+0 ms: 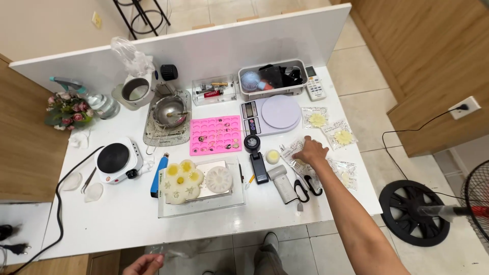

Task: Packaging a flower-shaped scented wax product into labeled plastic bags and organizing finished items on a display shelf.

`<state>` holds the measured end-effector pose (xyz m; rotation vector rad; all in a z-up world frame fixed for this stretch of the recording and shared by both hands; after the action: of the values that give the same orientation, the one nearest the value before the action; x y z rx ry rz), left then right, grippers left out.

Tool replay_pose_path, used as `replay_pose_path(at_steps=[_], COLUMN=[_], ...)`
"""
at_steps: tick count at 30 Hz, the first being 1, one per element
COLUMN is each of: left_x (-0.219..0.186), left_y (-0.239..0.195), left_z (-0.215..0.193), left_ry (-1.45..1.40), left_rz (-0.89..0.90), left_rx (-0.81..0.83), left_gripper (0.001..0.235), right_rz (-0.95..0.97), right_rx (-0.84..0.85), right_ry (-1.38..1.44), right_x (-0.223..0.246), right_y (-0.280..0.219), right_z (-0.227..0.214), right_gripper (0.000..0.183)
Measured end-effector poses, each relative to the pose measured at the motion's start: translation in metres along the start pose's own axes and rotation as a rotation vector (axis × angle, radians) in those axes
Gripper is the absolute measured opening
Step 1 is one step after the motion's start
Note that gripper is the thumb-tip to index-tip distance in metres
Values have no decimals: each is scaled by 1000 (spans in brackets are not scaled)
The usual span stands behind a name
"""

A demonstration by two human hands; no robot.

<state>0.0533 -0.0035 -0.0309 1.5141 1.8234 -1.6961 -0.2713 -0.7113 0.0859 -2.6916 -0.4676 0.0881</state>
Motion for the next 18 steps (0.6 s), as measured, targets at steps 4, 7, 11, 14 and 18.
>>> replay_pose_path(at_steps=[4,7,11,14,18], left_x=[-9,-22,-70,-107,-114], left_y=[-3,-22,-66,-100,-116], left_z=[-8,9,50,69,74], left_ry=[-49,-89,-4,176,162], left_rz=[29,-4,33,9,30], left_rx=[6,73,176,111,68], left_gripper=[25,28,33,35,37], right_rz=[-23,-10,48,138,-149], right_rx=[58,-22,-129,-501,-270], right_ry=[92,269,138,-381,206], right_x=[-23,-68,-100,-70,28], right_y=[50,78,56,30,1], right_z=[54,64,8,-41,4], right_gripper=[83,82,87,95,47])
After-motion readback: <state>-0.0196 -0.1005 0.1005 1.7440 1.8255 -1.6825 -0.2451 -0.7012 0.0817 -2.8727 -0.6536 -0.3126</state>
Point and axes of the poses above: each hand's wrist, its own y-axis towards the middle knuckle, its own z-axis out of the palm, x = y × z, the point moved 10 cm from there along y, towards the middle knuckle, and after that the axes turned 15 degrees about -y, right-handed, at the moved point
